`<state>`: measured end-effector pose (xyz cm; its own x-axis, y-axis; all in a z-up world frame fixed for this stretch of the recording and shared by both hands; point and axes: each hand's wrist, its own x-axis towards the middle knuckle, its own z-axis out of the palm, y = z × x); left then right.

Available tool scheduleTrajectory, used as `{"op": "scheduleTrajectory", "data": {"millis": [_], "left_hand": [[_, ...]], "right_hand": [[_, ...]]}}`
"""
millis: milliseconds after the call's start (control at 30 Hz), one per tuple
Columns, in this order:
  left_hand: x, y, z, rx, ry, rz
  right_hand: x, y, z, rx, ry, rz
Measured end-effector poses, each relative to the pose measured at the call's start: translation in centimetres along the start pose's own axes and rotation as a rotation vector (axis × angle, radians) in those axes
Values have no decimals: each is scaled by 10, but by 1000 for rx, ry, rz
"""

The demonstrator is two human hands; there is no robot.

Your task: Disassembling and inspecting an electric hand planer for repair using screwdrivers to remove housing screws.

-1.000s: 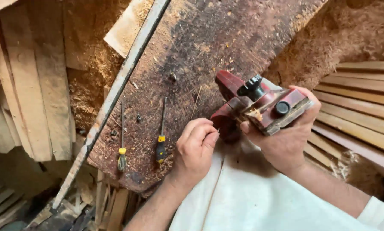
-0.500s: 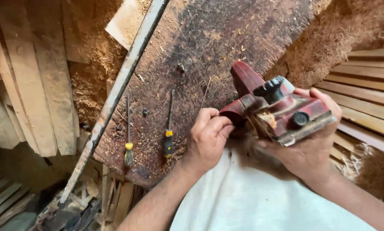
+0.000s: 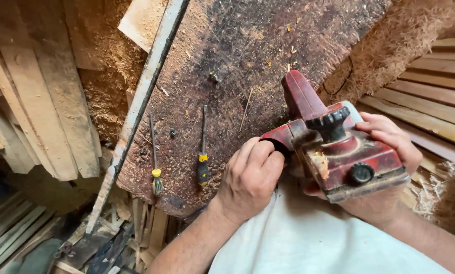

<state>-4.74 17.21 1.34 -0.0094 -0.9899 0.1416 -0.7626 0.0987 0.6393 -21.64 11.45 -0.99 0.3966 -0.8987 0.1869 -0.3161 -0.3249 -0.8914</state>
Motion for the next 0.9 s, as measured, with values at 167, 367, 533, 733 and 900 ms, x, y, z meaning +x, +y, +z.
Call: {"op": "scheduleTrajectory", "data": {"millis": [167,367,533,733,900], "left_hand": [[-8,-5,0,-41,-96,-55],[-15,-9,1,-202,-168,-124],[-20,-7,-1,-272,-67,-170],[-16,-4,0,-163,-28,-103],[-11,1,-2,-49,-25,-40]], "right_hand": [[-8,-2,3,30,27,3],[-9,2,-2,5,16,-30],[-14,5,-6,-27,2,35],[-12,2,2,5,46,1],[-13,-1,4,-13,65,-13]]}}
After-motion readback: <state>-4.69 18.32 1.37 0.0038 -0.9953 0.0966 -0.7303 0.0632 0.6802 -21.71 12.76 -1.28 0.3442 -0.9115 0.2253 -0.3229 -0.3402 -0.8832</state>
